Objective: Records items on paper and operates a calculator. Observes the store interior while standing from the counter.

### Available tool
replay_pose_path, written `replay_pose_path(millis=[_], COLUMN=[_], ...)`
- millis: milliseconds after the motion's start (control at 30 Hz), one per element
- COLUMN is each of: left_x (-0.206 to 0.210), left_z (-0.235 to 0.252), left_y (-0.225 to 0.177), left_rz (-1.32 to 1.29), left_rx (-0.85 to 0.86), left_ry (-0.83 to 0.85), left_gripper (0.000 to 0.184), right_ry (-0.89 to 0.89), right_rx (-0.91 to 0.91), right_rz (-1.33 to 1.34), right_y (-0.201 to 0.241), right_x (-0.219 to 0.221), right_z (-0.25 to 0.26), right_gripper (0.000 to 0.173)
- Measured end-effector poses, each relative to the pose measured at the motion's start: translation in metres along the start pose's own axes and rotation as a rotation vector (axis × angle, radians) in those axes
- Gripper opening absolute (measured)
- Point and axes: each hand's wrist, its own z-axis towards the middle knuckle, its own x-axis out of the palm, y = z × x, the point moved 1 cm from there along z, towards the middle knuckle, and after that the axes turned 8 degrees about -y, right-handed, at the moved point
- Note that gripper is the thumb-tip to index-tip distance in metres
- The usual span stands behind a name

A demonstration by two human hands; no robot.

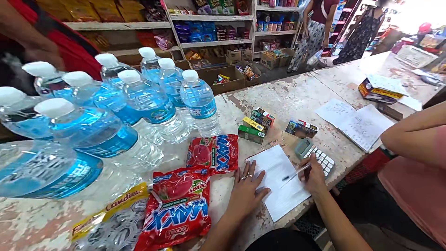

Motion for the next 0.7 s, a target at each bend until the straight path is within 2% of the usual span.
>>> replay_pose_path(millis=[100, 167, 267, 333, 367, 467, 533, 633, 700], left_x=[0.004, 0.005, -0.002, -0.010, -0.014, -0.022, -0.023, -0.018, -0.016], left_z=[-0.003, -0.005, -0.003, 0.001, 0.002, 0.003, 0.004, 0.004, 0.003], left_y=[-0.006, -0.012, -0.013, -0.009, -0.007, -0.005, -0.004, -0.004, -0.004], left_rz=[-0.084, -0.100, -0.109, -0.138, -0.149, -0.189, -0.199, -0.190, -0.181], left_rx=[0.095, 0.140, 0.144, 0.121, 0.106, 0.066, 0.069, 0.100, 0.110], left_ry=[-0.005, 0.066, 0.149, 0.165, 0.177, 0.189, 0.171, 0.114, 0.079], left_gripper=[0.035, 0.035, 0.042, 0.040, 0.038, 0.036, 0.035, 0.037, 0.040], right_ry=[0.043, 0.097, 0.130, 0.243, 0.280, 0.193, 0.178, 0.218, 0.216], right_rx=[-0.145, -0.206, -0.113, -0.049, -0.057, -0.271, -0.359, -0.286, -0.285], right_rz=[0.164, 0.139, 0.018, -0.060, -0.111, -0.336, -0.413, -0.434, -0.419], right_y=[0.013, 0.018, 0.016, 0.012, 0.011, 0.013, 0.008, 0.009, 0.009], right_x=[0.009, 0.023, 0.041, 0.047, 0.050, 0.062, 0.065, 0.071, 0.075], right_z=[0.011, 0.020, 0.033, 0.042, 0.045, 0.041, 0.043, 0.041, 0.040], right_gripper=[0.013, 0.017, 0.015, 0.041, 0.044, 0.019, 0.024, 0.026, 0.017])
